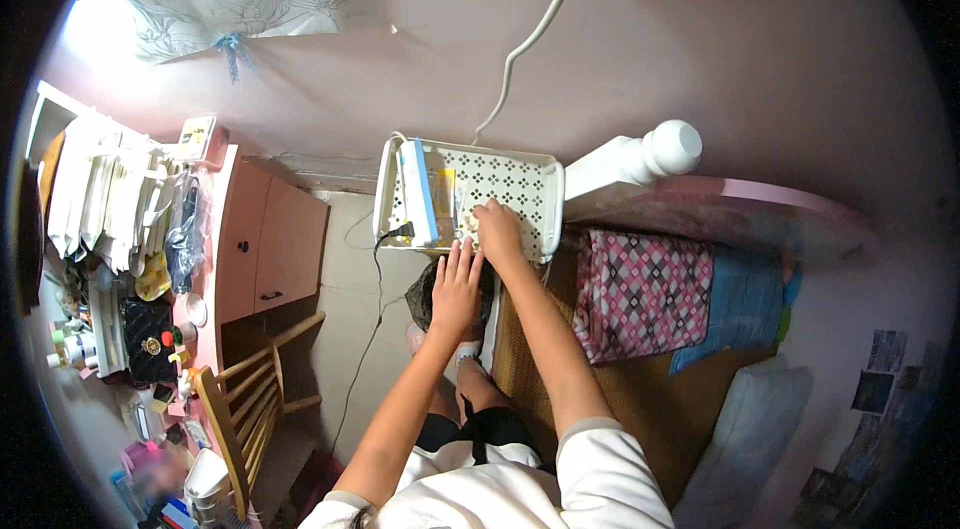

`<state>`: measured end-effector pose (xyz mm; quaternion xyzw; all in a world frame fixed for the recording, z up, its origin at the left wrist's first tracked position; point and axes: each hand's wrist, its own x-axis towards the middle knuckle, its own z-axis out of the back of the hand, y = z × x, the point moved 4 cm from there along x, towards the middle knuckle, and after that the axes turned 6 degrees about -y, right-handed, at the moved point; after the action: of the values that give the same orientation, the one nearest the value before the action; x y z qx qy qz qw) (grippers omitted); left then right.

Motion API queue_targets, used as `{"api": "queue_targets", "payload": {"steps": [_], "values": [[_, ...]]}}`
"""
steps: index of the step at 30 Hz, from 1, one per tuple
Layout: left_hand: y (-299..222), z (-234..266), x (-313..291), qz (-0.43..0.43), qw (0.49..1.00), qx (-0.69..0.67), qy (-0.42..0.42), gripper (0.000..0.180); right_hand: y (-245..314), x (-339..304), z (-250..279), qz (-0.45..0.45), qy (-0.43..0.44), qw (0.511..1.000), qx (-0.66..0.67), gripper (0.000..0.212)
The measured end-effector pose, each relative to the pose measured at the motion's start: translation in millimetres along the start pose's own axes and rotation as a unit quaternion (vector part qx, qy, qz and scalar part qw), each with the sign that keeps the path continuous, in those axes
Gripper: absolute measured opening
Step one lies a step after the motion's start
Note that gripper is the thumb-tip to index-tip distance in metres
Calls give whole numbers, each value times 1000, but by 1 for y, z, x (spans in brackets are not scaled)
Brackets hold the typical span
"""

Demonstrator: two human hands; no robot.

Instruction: The person wipes a white plastic basket with a cloth, then moves to a bookshelf to wipe the shelves. They remove several books from the shelf, wipe the empty space, and place the books back. The person also wipes the desk surface below the shelf.

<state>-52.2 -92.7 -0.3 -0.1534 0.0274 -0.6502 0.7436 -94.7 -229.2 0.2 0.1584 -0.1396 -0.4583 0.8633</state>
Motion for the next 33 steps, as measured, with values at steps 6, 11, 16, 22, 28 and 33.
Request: {"api": "queue_targets", "payload": {"steps": [6, 11, 16, 22, 28, 33], "values": [[-2, 7, 1, 22, 1000, -19, 8, 67, -8, 12, 34, 131, -46, 978, -159, 5], [0, 2, 0, 1, 1000, 6, 9, 65, -41, 60, 8, 180, -23, 965, -189, 17], [1, 4, 1, -21, 998, 63, 25, 65, -69, 69, 8, 253, 10, 845, -471, 19], [2, 5, 3, -16, 998, 47, 30, 65, -75, 69, 2, 97, 36, 855, -508, 25], [3, 3, 5, -4, 998, 46, 51, 67, -54, 68, 7, -124, -77, 912, -383, 19], [2, 1, 5, 1, 997, 39, 67, 68, -64, 37, 0, -64, 144, 934, -321, 21]]}}
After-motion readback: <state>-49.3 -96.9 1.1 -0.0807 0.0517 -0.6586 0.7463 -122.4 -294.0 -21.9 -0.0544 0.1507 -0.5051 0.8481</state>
